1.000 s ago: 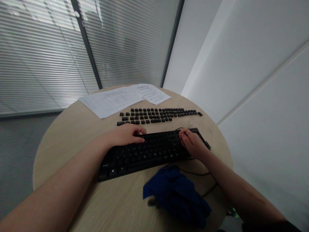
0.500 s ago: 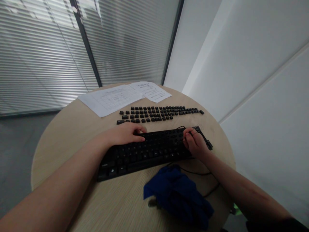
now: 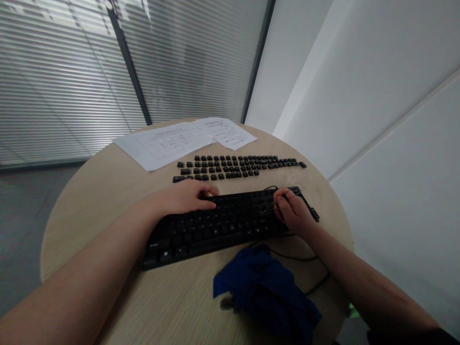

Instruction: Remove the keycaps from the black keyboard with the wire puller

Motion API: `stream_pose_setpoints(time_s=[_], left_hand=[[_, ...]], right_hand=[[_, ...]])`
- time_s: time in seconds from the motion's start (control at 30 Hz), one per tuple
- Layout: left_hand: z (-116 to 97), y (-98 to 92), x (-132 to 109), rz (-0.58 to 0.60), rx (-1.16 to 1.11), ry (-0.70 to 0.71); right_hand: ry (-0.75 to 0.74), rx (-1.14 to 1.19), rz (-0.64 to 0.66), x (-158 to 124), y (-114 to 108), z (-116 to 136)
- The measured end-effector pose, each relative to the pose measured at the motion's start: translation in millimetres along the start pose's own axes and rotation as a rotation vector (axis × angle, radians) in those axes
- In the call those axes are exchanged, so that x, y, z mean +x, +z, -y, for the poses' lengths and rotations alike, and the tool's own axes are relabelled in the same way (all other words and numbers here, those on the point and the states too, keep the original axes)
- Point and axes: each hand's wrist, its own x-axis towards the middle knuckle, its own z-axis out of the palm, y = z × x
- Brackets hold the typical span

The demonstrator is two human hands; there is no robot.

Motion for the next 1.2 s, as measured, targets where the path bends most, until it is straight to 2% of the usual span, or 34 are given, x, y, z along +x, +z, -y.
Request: stream_pose_setpoints(time_s=[0.23,0.47,0.77,0.93,1.07,1.2], left_hand=[[2,0.6,0,-0.001,-0.021,0.024],[0,0.1,0,0.010,-0.019,0.017],[1,-0.6,0,0.013,-0.018,0.017],[1,-0.6,0,0.010,-0.015,0.015],[-1,-1.6,0,0.034,-0.024,0.027],[-1,-2.4,-1,0.039,-0.026,0.022]], right_hand=[[-0.006,-0.044,-0.032,0,2,2],[-0.036,-0.097,-0.009,-2,3,10],[-0.046,-0.177,0.001,-2,5,10],[-0.103,-0.242,0.052,-4,5,15],[-0.203,-0.326,0.052,-4,4,20],[-0.175,-0.224,0.016,-6,5,9]])
